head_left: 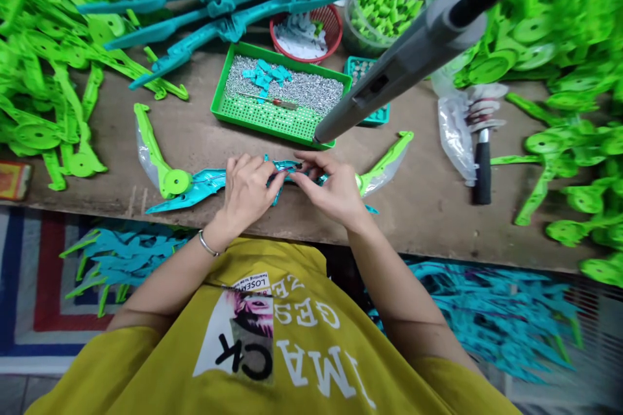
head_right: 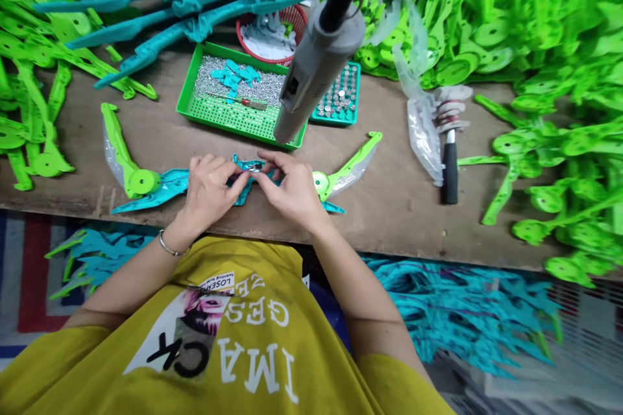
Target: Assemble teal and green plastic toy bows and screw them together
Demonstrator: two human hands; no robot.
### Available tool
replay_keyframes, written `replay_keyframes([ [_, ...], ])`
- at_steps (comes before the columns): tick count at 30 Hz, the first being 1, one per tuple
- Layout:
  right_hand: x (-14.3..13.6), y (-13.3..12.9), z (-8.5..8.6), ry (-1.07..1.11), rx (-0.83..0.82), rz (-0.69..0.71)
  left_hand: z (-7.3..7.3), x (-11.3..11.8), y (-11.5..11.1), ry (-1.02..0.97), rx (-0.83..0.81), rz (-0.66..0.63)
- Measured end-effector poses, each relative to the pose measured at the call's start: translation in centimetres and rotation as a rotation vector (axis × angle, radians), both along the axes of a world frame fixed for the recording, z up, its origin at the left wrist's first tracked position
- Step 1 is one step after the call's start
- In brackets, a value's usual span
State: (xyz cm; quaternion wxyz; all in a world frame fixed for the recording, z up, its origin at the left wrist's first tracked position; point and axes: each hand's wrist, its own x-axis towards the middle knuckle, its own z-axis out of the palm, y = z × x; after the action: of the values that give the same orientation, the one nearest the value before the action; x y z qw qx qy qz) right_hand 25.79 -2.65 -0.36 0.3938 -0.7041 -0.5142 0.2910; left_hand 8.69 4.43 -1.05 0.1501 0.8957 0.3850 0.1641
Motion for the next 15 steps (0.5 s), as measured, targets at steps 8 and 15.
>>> replay_keyframes([
  [8,-1.5,1.5,-0.3,0.227,-0.020,-0.163,0.7,-1.2,-1.9,-0.229,-0.192,0.018],
  [15,-2.2,0.7,0.6,0.183,-0.068,-0.080,-0.3,-0.6,-2.4,-0.375,-0.344,0.043],
])
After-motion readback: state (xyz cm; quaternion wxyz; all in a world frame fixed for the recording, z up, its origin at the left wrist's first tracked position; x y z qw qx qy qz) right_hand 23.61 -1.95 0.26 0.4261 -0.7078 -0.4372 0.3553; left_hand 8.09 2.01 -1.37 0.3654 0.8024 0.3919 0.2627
